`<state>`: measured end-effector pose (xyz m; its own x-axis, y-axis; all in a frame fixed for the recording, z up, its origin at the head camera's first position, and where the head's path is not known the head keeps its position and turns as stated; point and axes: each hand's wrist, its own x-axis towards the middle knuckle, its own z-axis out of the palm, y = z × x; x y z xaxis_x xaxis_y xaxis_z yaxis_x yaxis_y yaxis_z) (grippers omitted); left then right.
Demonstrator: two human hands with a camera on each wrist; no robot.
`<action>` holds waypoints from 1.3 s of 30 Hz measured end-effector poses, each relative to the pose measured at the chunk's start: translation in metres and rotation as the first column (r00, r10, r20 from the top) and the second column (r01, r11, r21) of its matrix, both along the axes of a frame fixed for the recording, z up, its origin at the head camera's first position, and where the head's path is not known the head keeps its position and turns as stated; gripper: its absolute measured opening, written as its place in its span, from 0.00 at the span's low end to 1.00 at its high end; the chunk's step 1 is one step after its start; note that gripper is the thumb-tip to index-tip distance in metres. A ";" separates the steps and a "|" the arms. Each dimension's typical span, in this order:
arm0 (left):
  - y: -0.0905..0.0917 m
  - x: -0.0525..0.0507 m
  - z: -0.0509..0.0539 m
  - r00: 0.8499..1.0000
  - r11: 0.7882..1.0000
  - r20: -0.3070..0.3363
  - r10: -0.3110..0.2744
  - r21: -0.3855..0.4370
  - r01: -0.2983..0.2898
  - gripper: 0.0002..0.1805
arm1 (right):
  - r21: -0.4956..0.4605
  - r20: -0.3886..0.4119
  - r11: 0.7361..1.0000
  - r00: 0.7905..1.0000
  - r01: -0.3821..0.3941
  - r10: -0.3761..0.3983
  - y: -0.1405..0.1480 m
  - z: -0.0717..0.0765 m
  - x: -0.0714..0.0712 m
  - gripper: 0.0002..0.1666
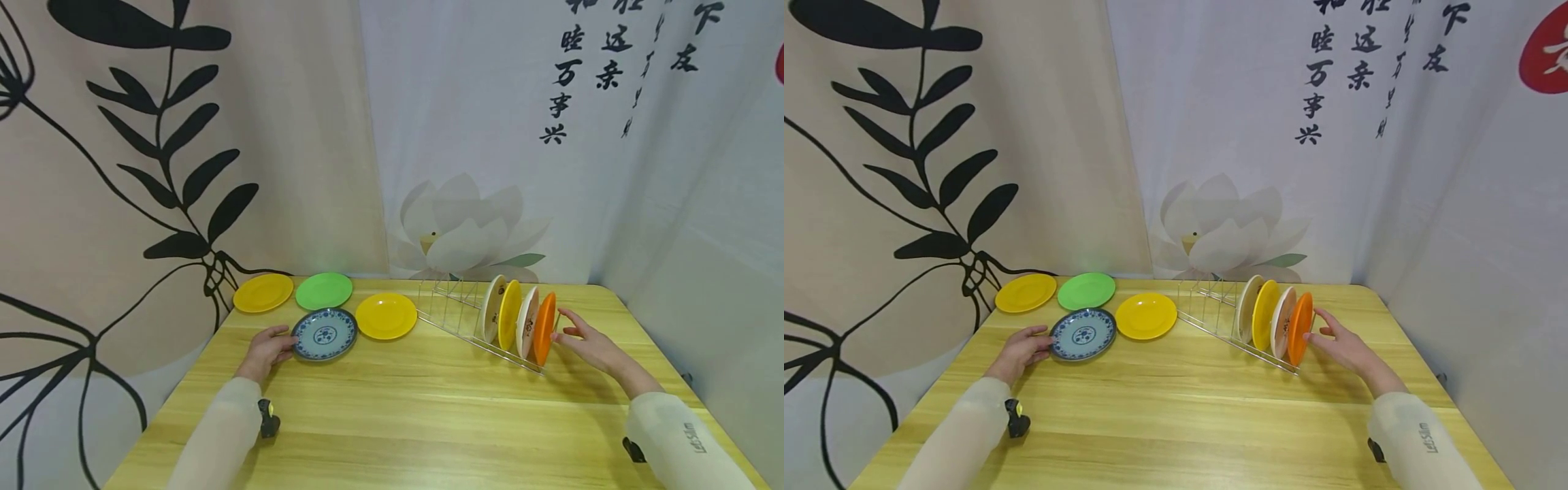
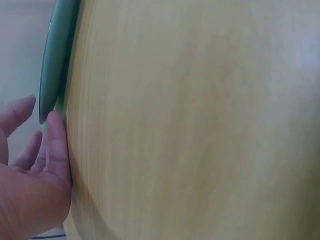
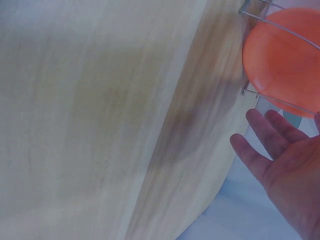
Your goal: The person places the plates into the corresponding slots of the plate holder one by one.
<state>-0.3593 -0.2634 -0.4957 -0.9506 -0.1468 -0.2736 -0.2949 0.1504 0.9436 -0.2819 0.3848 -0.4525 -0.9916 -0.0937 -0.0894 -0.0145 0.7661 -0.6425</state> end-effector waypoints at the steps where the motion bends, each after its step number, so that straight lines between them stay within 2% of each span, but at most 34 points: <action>1: 0.000 0.000 0.000 1.000 1.000 0.001 0.000 -0.003 0.000 0.34 | -0.001 0.002 1.000 1.000 0.001 -0.001 0.000 0.000 0.000 0.51; 17: 0.006 0.000 -0.001 1.000 0.996 -0.015 -0.011 -0.090 0.010 0.30 | -0.001 0.003 1.000 1.000 0.003 -0.003 -0.001 0.000 0.002 0.51; 24: 0.007 -0.004 -0.004 1.000 0.993 -0.011 0.003 -0.116 -0.004 0.29 | 0.006 -0.002 1.000 1.000 0.011 -0.011 0.000 -0.003 0.001 0.50; 31: 0.006 -0.004 0.001 1.000 0.997 0.006 0.013 -0.082 -0.013 0.29 | 0.007 0.022 1.000 1.000 0.010 -0.010 0.000 -0.002 0.001 0.51; 39: 0.004 -0.001 0.012 1.000 1.000 0.007 -0.006 -0.023 0.006 0.31 | -0.008 0.022 1.000 1.000 -0.001 0.001 -0.001 0.001 0.002 0.51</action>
